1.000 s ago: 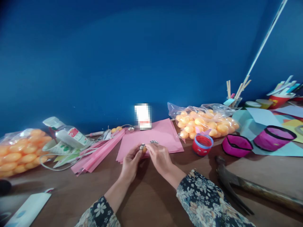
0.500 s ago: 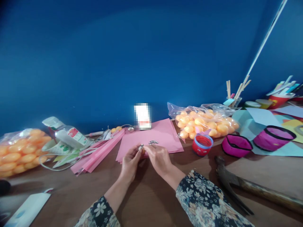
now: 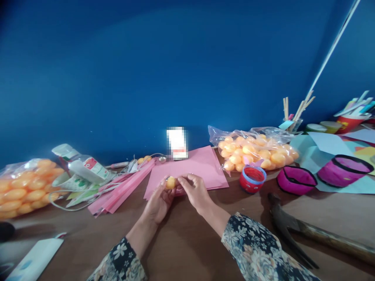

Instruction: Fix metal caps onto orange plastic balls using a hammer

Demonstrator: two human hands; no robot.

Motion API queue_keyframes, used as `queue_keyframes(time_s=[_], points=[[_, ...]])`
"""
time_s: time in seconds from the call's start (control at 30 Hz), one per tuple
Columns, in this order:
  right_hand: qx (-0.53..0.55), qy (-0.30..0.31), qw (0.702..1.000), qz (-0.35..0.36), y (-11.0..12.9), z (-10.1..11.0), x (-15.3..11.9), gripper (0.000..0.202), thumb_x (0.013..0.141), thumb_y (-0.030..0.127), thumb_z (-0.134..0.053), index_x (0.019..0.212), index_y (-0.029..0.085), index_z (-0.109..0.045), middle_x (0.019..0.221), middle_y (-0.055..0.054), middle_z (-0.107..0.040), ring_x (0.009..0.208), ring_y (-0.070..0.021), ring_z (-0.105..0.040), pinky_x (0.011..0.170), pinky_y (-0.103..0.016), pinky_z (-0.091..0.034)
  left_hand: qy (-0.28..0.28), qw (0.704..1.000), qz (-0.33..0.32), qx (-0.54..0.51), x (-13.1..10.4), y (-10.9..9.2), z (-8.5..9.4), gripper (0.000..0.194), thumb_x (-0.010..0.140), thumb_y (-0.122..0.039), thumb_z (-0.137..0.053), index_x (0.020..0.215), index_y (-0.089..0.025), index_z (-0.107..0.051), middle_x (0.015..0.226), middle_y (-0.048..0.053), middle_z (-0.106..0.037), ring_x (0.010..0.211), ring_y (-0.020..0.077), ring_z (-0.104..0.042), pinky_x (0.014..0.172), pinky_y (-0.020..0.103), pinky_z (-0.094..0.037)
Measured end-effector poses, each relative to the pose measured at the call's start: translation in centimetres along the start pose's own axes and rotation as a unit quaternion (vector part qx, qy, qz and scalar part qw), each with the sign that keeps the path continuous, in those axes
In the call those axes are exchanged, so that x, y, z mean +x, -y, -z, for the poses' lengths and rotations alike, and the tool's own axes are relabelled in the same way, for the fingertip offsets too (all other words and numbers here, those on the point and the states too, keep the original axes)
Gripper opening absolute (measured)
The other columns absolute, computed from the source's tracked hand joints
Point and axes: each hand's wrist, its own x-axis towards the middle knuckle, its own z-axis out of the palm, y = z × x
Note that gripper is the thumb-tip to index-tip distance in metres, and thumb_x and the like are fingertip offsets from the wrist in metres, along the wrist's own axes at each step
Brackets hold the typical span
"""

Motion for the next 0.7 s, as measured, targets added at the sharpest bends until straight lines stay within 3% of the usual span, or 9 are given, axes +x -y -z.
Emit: queue_keyframes(time_s=[0.1,0.33,0.7], points=[[-0.021,-0.024,0.999,0.015,0.3,-0.3,-0.2,0.029,0.076,0.043,-0.057,0.082,0.014,-0.061,0.077,-0.005,-0.066,0.072,-0.0179,-0.063,0.062,-0.028,-0.054,0.004,1.0,0.009,0.012,0.1,0.0,0.0,0.027,0.072,-0.024,-0.063,0.099,-0.019,-0.062,0.093,0.004,-0.068,0.083,0.0132,-0.064,0.071,0.022,-0.051],[-0.166,-0.038,0.983,0.068,-0.2,0.1,-0.4,0.033,0.069,0.041,-0.065,0.09,0.016,-0.06,0.085,-0.007,-0.068,0.075,-0.0199,-0.064,0.066,-0.031,-0.053,0.017,0.994,-0.046,0.094,-0.1,0.9,-0.1,0.035,0.069,-0.025,-0.067,0.103,-0.018,-0.06,0.094,0.006,-0.068,0.084,0.0162,-0.064,0.075,0.028,-0.049],[-0.149,-0.029,0.985,0.078,-1.1,0.8,0.3,0.025,0.073,0.036,-0.062,0.084,0.014,-0.064,0.084,-0.007,-0.068,0.078,-0.0204,-0.064,0.071,-0.032,-0.052,-0.002,0.973,-0.099,0.209,-0.2,1.5,0.0,0.044,0.069,-0.03,-0.065,0.11,-0.015,-0.058,0.103,0.011,-0.066,0.097,0.0232,-0.06,0.088,0.04,-0.045]])
